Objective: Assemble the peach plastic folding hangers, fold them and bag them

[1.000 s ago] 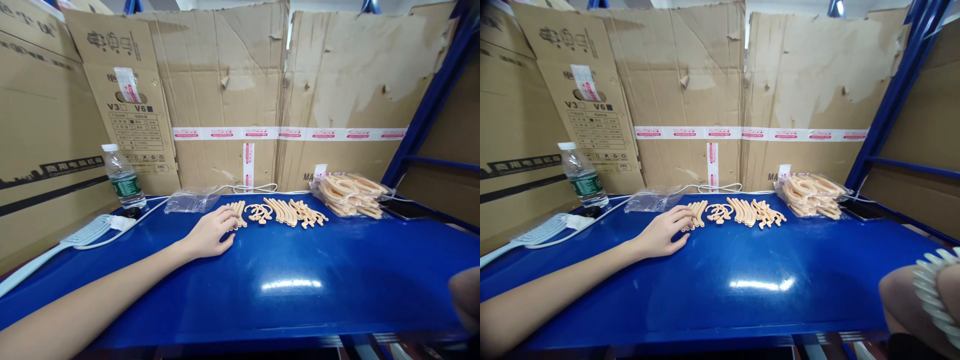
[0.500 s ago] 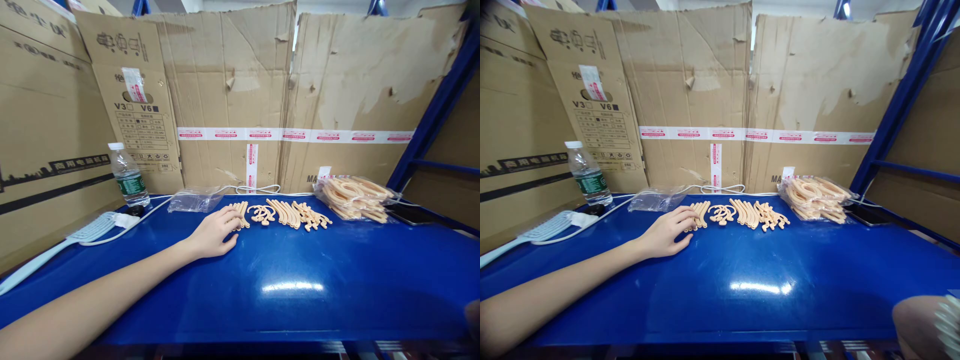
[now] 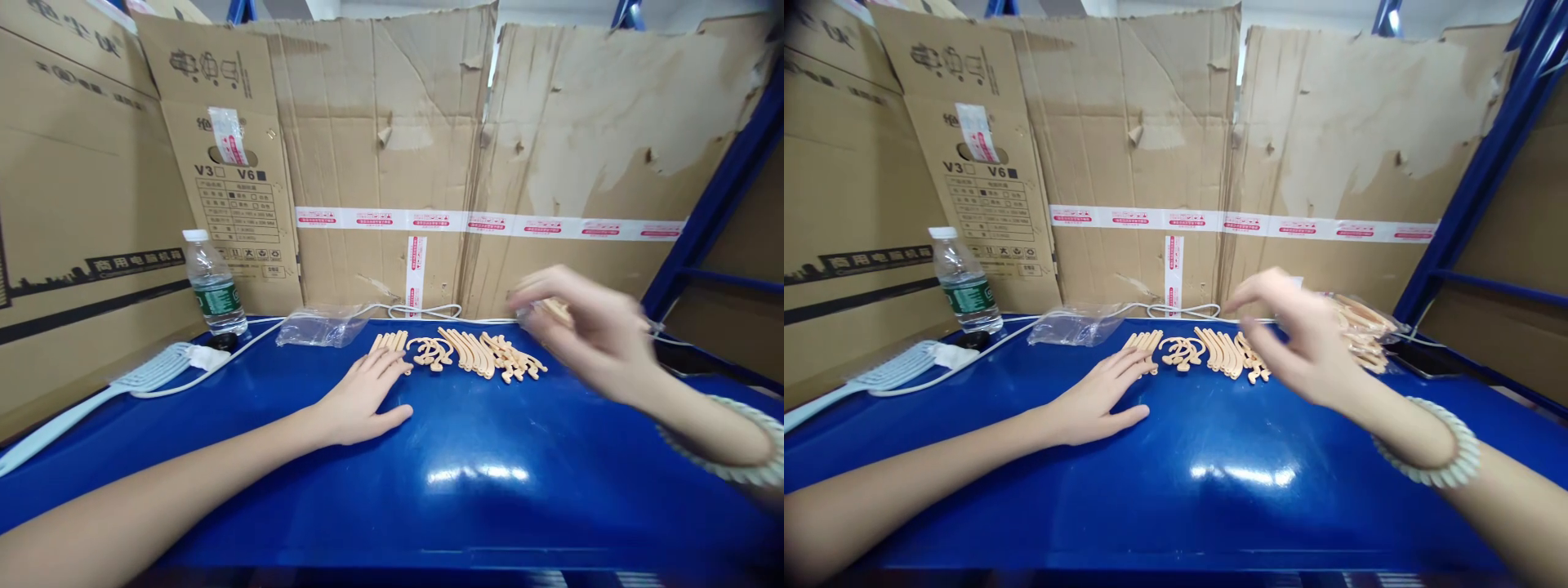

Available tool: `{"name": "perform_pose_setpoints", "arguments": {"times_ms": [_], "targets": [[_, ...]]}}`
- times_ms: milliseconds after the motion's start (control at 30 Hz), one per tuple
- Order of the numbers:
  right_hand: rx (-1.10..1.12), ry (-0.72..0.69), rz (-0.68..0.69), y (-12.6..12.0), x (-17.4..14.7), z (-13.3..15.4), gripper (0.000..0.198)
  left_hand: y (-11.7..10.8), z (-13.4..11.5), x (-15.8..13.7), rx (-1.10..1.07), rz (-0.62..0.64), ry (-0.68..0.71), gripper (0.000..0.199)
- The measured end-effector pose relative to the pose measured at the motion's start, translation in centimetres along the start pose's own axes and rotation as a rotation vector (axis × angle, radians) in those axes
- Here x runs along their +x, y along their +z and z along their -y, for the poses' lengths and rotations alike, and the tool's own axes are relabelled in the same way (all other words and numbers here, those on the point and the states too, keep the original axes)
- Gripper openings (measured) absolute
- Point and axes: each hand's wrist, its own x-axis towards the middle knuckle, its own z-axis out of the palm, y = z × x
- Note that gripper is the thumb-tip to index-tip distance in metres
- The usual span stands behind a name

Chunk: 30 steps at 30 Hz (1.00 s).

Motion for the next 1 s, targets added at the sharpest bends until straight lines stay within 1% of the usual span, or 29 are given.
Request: {"name": "perform_pose_setpoints", "arguments": {"times_ms": [67,100,133,167,233,333,400,533,667,733,800,900,933,1000], "targets": [[-0.067,-0.046,0.255,1.7,-0.6,-2.2,0.03,0.0,-0.2,-0.1,-0.018,0.092,-0.023,0.062],[-0.111,-0.043,0.377,2.7,-1.2,-3.6,0.037,-0.1,-0.3,-0.1,-0.028,0.136,-0.038,0.064],[-0.152,-0.014,0.462,3.6,-1.9,-4.9,0.045,-0.2,-0.4,-0.1,-0.037,0.174,-0.054,0.066],[-0.192,0.036,0.507,4.5,-2.8,-6.2,0.053,-0.4,-0.5,-0.1,-0.046,0.209,-0.07,0.067],[-0.222,0.137,0.536,5.7,-4.6,-8.1,0.06,-0.7,-0.6,0.0,-0.063,0.27,-0.096,0.071],[-0.243,0.214,0.604,6.5,-6.6,-9.6,0.065,-0.9,-0.5,0.1,-0.085,0.323,-0.112,0.076],[-0.245,0.225,0.614,6.7,-7.2,-10.2,0.068,-0.9,-0.5,0.1,-0.09,0.332,-0.117,0.079],[-0.242,0.225,0.581,7.1,-7.2,-11.7,0.073,-0.6,-0.3,0.2,-0.073,0.329,-0.113,0.081],[-0.257,0.258,0.546,7.8,-6.8,-13.7,0.072,-0.6,-0.3,0.3,-0.063,0.348,-0.122,0.082],[-0.27,0.28,0.511,8.0,-6.6,-14.2,0.071,-0.6,-0.3,0.3,-0.064,0.343,-0.12,0.082],[-0.288,0.299,0.454,7.9,-6.5,-13.8,0.07,-0.7,-0.3,0.3,-0.072,0.33,-0.114,0.082],[-0.295,0.283,0.384,7.7,-6.3,-11.6,0.071,-0.7,-0.4,0.4,-0.088,0.328,-0.113,0.081],[-0.282,0.258,0.386,7.8,-6.1,-10.6,0.071,-0.7,-0.4,0.4,-0.088,0.336,-0.115,0.082],[-0.227,0.181,0.439,8.2,-5.8,-8.6,0.072,-0.8,-0.5,0.4,-0.081,0.353,-0.125,0.083]]}}
